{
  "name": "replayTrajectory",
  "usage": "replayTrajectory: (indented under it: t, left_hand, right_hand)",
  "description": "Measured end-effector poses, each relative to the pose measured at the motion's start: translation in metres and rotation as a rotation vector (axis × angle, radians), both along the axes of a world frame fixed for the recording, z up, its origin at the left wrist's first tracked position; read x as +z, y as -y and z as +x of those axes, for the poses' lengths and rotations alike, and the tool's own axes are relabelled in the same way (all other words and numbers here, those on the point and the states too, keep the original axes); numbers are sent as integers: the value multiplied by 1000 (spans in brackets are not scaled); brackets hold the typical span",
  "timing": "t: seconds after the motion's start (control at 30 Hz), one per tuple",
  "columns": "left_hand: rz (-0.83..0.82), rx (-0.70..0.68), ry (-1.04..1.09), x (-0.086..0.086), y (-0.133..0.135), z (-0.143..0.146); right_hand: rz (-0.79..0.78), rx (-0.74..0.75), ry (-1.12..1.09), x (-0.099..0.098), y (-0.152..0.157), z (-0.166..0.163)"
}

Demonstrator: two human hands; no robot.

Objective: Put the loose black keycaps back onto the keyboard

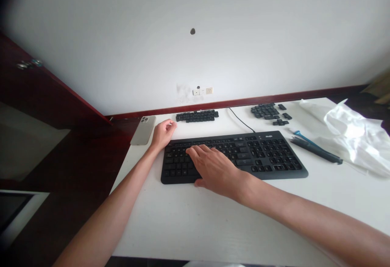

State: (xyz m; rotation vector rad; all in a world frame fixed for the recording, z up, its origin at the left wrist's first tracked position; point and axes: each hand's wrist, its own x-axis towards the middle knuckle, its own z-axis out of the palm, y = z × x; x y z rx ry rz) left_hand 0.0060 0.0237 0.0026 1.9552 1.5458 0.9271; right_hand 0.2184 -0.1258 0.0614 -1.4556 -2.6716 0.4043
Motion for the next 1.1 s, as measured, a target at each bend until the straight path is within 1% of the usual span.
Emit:
replayTrajectory:
  t: [0.13, 0.27, 0.53, 0.67, 0.9, 1.03, 1.1]
  left_hand:
    - [2, -3, -6, 1, 0, 0]
    - [4, -3, -10, 1, 0, 0]
    - [12, -5, -17, -1, 0, -1]
    - [15, -11, -5, -1, 0, -1]
    - [17, -6, 2, -2, 0, -1]
    - [12, -7, 2, -2, 0, -1]
    - [10, -9, 2, -1, 0, -1]
  right_hand:
    - [17, 34, 28, 1, 0, 0]
    - [9, 34, 55, 1, -1, 1]
    - [54, 45, 34, -4, 1, 1]
    - [50, 29, 23, -4, 1, 0]
    - [55, 50, 101, -2, 1, -1]
    - [65, 51, 95, -1, 0, 0]
    - [70, 90, 60, -1, -5, 5]
